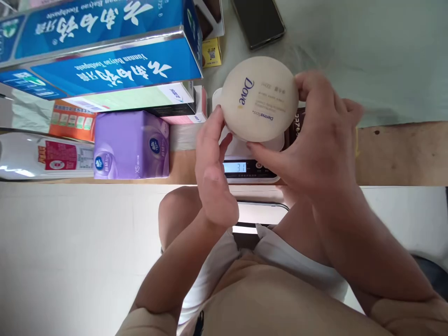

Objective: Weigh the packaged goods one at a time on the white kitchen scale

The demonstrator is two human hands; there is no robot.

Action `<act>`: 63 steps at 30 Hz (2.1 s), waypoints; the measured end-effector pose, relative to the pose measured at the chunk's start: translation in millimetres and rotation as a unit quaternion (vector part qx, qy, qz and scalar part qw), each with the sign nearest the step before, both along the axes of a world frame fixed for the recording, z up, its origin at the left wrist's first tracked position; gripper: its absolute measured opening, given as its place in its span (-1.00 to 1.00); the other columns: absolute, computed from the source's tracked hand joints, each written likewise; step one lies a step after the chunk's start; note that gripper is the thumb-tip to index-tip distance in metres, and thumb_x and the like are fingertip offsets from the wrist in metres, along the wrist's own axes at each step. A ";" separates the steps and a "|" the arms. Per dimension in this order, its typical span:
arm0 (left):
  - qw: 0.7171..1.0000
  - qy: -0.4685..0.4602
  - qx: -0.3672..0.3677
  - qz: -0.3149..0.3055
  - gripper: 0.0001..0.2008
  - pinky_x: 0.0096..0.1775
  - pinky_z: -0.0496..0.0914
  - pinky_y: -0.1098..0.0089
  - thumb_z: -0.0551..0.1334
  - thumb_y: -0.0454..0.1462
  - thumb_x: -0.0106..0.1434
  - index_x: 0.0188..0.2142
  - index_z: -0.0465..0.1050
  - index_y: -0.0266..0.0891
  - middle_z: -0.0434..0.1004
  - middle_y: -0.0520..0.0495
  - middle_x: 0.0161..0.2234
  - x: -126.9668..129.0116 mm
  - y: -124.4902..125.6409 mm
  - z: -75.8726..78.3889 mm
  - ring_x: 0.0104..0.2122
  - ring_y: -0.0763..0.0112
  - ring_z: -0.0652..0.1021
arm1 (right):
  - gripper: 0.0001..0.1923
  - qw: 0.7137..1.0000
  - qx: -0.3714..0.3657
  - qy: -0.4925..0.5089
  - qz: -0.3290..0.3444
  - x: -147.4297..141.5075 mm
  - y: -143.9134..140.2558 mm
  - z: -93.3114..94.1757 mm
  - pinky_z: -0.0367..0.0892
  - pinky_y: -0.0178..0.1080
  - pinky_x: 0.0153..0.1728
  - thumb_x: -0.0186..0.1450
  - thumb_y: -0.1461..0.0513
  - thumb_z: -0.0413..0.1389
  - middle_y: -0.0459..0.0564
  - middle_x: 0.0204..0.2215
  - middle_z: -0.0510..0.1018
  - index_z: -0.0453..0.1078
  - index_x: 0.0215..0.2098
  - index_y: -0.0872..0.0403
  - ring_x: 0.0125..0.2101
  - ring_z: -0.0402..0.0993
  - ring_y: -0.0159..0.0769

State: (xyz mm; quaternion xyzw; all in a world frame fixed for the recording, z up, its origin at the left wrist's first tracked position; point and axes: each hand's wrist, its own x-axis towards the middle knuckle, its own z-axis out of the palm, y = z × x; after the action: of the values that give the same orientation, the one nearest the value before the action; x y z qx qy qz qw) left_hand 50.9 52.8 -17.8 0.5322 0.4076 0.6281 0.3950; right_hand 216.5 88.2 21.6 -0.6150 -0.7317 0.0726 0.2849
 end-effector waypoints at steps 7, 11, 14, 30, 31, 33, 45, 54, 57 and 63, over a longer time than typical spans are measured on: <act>0.999 0.007 -0.027 0.027 -0.38 0.37 0.51 -0.06 0.09 0.27 0.54 0.35 0.58 0.13 0.56 -0.08 0.40 0.0 5.3 5.3 0.42 -0.04 0.54 | -0.17 1.000 -0.020 -0.008 0.015 0.8 5.0 -3.3 0.34 0.38 0.27 0.36 -0.21 0.20 0.23 0.23 0.49 0.10 0.41 -0.02 0.29 0.48 0.25; 1.000 0.029 -0.001 0.004 -0.45 0.52 0.40 -0.05 0.08 0.20 0.58 0.34 0.58 0.16 0.57 0.00 0.41 -13.7 1.9 4.7 0.50 0.02 0.48 | -0.08 1.000 0.010 -0.003 0.001 6.1 3.0 -10.4 0.31 0.46 0.28 0.37 -0.35 0.12 0.21 0.24 0.50 0.12 0.46 -0.05 0.30 0.49 0.29; 0.996 0.045 0.048 0.061 -0.55 0.40 0.53 0.00 0.17 0.11 0.58 0.27 0.64 0.13 0.66 -0.05 0.29 -21.8 -2.4 -0.3 0.37 0.08 0.60 | -0.09 0.995 0.096 0.013 -0.001 19.6 1.7 -14.4 0.31 0.48 0.28 0.46 -0.39 -0.11 0.22 0.25 0.51 0.19 0.49 0.02 0.25 0.56 0.23; 0.976 0.002 0.065 0.209 -0.94 -0.20 0.60 0.32 0.39 -0.25 0.46 -0.09 0.63 -0.08 0.66 0.01 -0.19 -21.0 15.7 -9.9 -0.28 0.42 0.64 | -0.29 0.976 0.205 0.062 0.038 57.8 18.8 -39.0 0.45 0.27 0.11 0.51 -0.19 -0.09 0.23 0.18 0.57 0.36 0.39 0.05 0.08 0.69 0.08; 0.975 0.001 0.078 0.209 -0.91 -0.22 0.57 0.33 0.40 -0.33 0.39 -0.15 0.62 -0.08 0.61 0.02 -0.21 -20.1 16.6 -10.7 -0.28 0.42 0.61 | -0.28 0.979 0.192 0.063 0.029 56.9 19.5 -40.1 0.44 0.28 0.11 0.50 -0.21 -0.08 0.23 0.18 0.57 0.36 0.38 0.05 0.10 0.69 0.10; 0.968 0.005 0.103 0.228 -0.86 -0.33 0.45 0.35 0.38 -0.39 0.31 -0.31 0.54 -0.10 0.49 0.03 -0.32 -18.1 18.2 -12.2 -0.36 0.43 0.52 | -0.24 0.985 0.162 0.065 -0.006 53.4 20.3 -42.8 0.41 0.31 0.15 0.46 -0.26 -0.09 0.24 0.15 0.60 0.38 0.34 0.05 0.11 0.68 0.11; 0.977 0.000 0.087 0.197 -0.60 -0.42 0.13 0.15 0.20 -0.02 0.58 -0.42 0.47 -0.04 0.24 0.02 -0.56 -11.9 17.8 -4.0 -0.55 0.30 0.26 | -0.37 0.948 0.286 0.084 0.111 38.6 27.3 -24.3 0.55 0.10 -0.01 0.46 -0.04 0.05 0.24 0.07 0.62 0.43 0.33 0.14 0.03 0.64 0.02; 0.975 0.075 0.060 0.202 -0.53 -0.43 0.25 0.24 0.27 0.04 0.61 -0.39 0.60 -0.11 0.47 0.05 -0.52 -16.3 15.7 1.8 -0.51 0.44 0.43 | -0.26 0.993 0.070 0.074 0.066 -20.5 15.1 -5.3 0.40 0.44 0.31 0.39 -0.15 0.17 0.30 0.37 0.33 0.25 0.41 -0.01 0.55 0.15 0.38; 0.974 0.051 0.057 0.212 -0.52 -0.43 0.27 0.28 0.23 0.04 0.63 -0.38 0.58 -0.12 0.46 0.06 -0.50 -17.1 15.5 2.5 -0.50 0.46 0.43 | -0.17 0.994 0.036 0.074 0.078 -29.5 16.7 -4.2 0.42 0.43 0.30 0.35 -0.16 0.23 0.31 0.40 0.30 0.19 0.44 -0.04 0.56 0.11 0.40; 0.976 0.030 0.070 0.204 -0.68 -0.27 0.46 0.14 0.23 -0.02 0.60 -0.22 0.66 -0.04 0.57 -0.03 -0.31 -15.0 15.7 -2.3 -0.31 0.30 0.57 | -0.29 0.998 0.012 0.053 0.017 -35.5 14.2 2.4 0.57 0.22 0.15 0.36 -0.05 0.26 0.29 0.40 0.34 0.22 0.38 -0.05 0.48 0.24 0.27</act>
State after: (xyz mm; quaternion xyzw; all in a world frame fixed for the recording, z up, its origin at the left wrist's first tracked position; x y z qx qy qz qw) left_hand 35.9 68.5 -20.1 0.4824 0.4747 0.7062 0.2080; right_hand 181.0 102.4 24.1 -0.5943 -0.7268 0.1015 0.3291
